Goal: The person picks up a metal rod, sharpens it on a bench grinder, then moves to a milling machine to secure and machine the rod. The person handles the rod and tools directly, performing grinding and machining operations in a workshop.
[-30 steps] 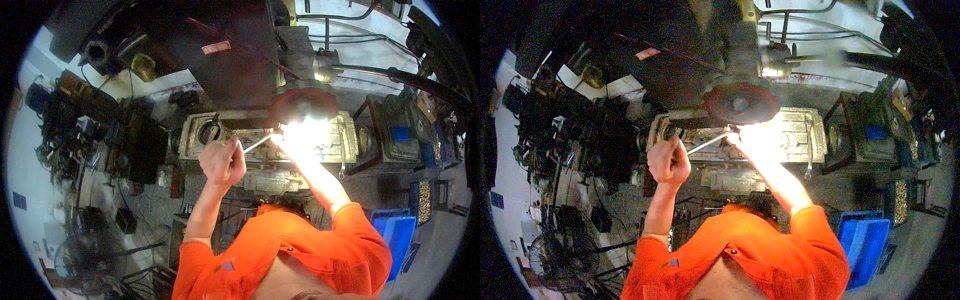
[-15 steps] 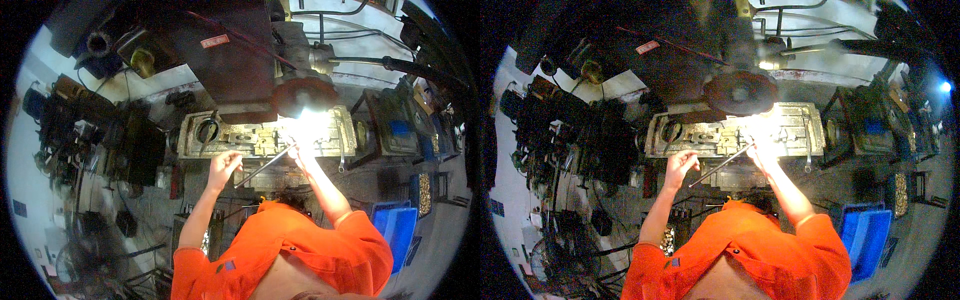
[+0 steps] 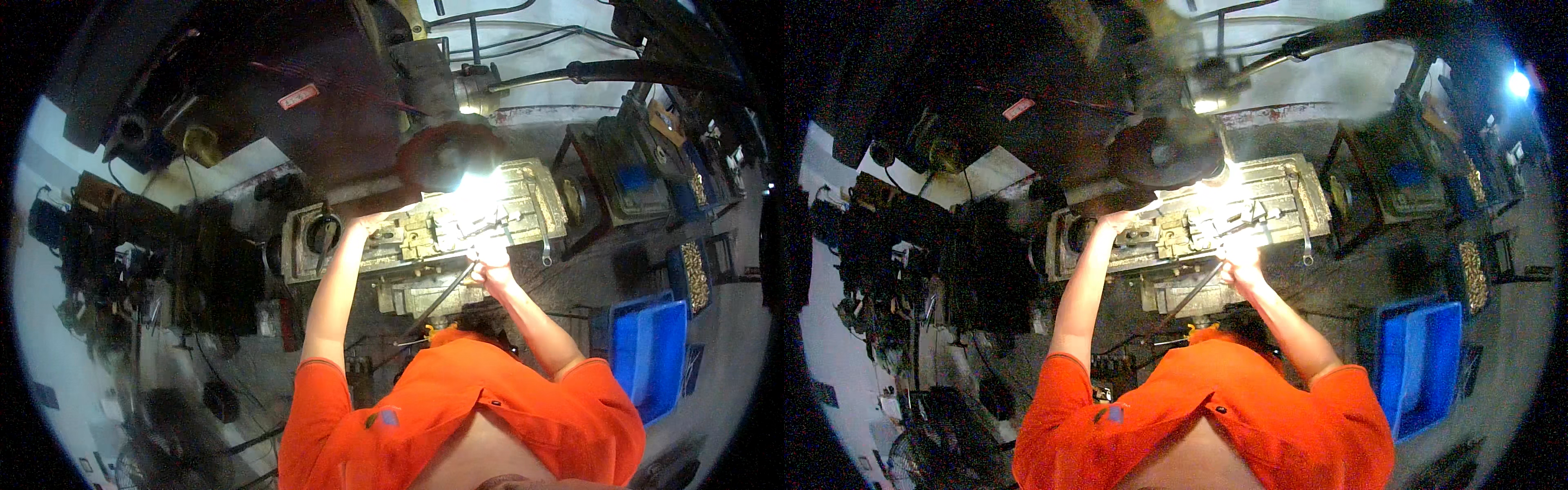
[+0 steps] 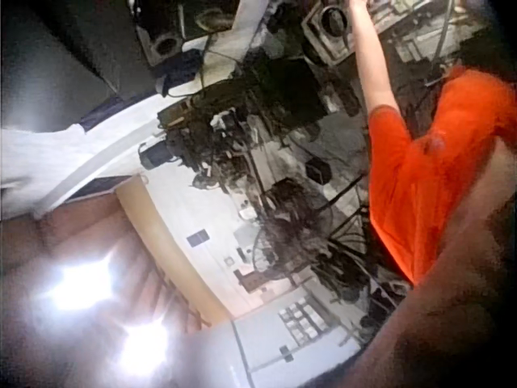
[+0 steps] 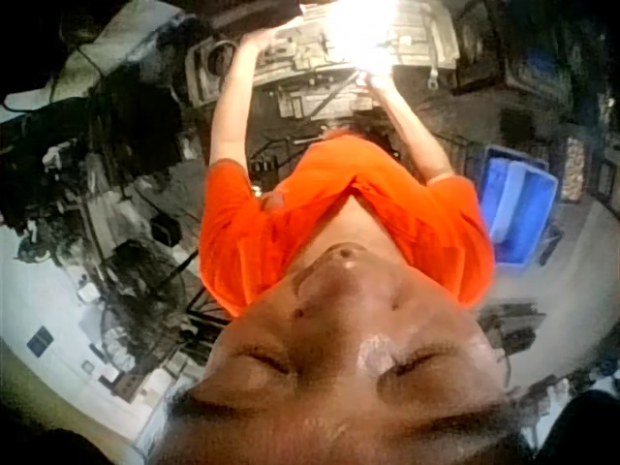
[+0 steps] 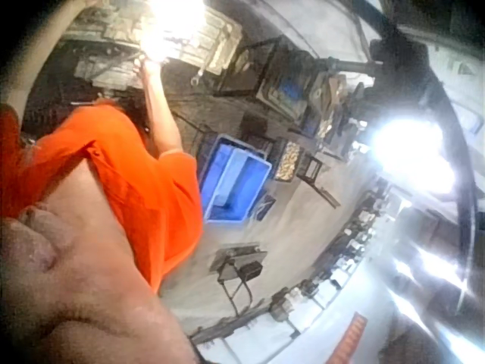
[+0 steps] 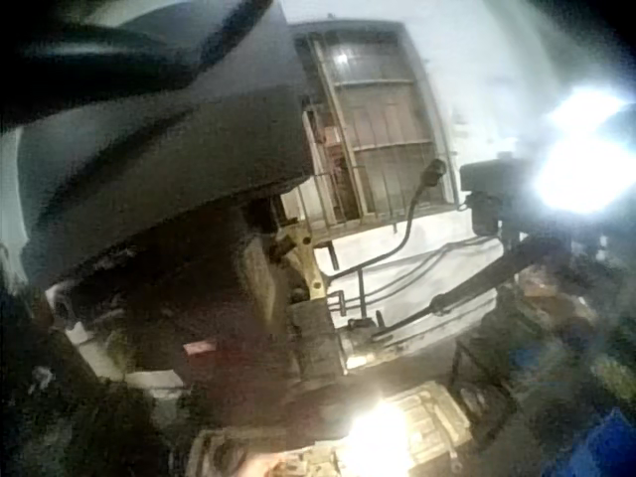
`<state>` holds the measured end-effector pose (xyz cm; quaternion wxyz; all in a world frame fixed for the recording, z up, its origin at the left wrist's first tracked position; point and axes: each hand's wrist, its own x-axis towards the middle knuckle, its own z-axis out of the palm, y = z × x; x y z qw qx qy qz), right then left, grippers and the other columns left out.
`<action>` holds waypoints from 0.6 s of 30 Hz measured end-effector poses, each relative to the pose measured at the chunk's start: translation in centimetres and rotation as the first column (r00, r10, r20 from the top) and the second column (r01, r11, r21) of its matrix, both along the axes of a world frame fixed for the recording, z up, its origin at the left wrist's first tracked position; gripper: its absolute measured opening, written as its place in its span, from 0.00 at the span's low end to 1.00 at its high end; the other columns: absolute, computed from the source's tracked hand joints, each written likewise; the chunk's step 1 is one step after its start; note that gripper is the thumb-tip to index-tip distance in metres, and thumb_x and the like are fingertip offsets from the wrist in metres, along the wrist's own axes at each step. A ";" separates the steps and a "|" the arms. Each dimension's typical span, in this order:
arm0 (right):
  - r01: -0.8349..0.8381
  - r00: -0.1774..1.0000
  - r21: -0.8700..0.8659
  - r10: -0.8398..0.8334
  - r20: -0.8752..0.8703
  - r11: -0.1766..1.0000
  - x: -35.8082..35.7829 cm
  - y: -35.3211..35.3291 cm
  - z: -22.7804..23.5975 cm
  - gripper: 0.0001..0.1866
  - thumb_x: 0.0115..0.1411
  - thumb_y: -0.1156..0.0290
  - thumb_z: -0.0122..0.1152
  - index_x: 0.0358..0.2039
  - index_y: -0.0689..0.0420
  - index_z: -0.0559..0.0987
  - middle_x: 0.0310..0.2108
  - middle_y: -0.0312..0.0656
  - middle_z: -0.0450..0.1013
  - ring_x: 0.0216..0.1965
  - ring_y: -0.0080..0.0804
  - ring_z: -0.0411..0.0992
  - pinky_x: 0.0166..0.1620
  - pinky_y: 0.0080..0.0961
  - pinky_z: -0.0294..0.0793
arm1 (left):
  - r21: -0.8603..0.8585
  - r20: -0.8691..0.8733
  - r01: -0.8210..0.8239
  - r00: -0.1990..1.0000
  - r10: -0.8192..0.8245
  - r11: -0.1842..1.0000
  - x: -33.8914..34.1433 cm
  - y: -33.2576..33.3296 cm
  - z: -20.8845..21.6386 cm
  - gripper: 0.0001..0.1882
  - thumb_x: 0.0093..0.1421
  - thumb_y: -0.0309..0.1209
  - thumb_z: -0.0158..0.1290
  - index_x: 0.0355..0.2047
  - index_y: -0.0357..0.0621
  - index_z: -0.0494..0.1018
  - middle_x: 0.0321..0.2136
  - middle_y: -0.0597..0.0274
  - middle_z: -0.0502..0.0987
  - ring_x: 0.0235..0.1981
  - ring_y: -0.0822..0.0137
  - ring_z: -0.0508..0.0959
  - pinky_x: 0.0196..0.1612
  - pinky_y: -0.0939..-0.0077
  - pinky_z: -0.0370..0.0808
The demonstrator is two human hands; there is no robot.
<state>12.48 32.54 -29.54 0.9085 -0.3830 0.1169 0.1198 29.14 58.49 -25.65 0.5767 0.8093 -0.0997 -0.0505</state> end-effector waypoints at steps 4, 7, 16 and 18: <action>-0.011 0.998 0.036 0.009 0.058 0.999 -1.1 -0.3 0.0 0.04 0.53 0.75 0.57 0.28 0.53 0.71 0.18 0.31 0.66 0.10 0.15 0.54 0.12 0.14 0.53 | -0.066 -0.075 -0.049 0.996 0.044 0.997 -0.3 -0.8 1.1 0.18 0.50 0.30 0.60 0.40 0.36 0.72 0.42 0.59 0.74 0.40 0.67 0.73 0.45 0.72 0.71; 0.010 0.999 0.047 -0.013 0.047 0.999 -1.8 -0.5 0.6 0.03 0.54 0.73 0.56 0.27 0.52 0.71 0.16 0.29 0.63 0.10 0.14 0.53 0.12 0.13 0.52 | -0.093 -0.065 -0.137 0.989 0.131 0.986 -1.5 -2.3 0.9 0.17 0.49 0.29 0.60 0.39 0.36 0.71 0.41 0.59 0.74 0.40 0.66 0.72 0.45 0.72 0.70; -0.051 0.993 -0.074 0.059 0.105 0.996 -2.8 -0.2 -0.4 0.06 0.55 0.69 0.54 0.27 0.52 0.67 0.20 0.32 0.64 0.12 0.13 0.51 0.14 0.13 0.53 | -0.131 -0.066 -0.470 0.883 0.465 0.873 -2.3 -6.4 -1.7 0.16 0.47 0.27 0.60 0.35 0.36 0.70 0.40 0.57 0.73 0.38 0.63 0.72 0.45 0.71 0.69; -0.061 0.991 -0.071 0.069 0.119 0.996 -2.5 0.5 -0.4 0.06 0.55 0.68 0.54 0.27 0.52 0.67 0.20 0.32 0.64 0.12 0.13 0.51 0.14 0.13 0.53 | -0.187 -0.010 -0.474 0.877 0.481 0.861 -2.6 -6.8 -1.9 0.15 0.47 0.26 0.60 0.35 0.36 0.70 0.39 0.58 0.73 0.38 0.64 0.71 0.44 0.71 0.69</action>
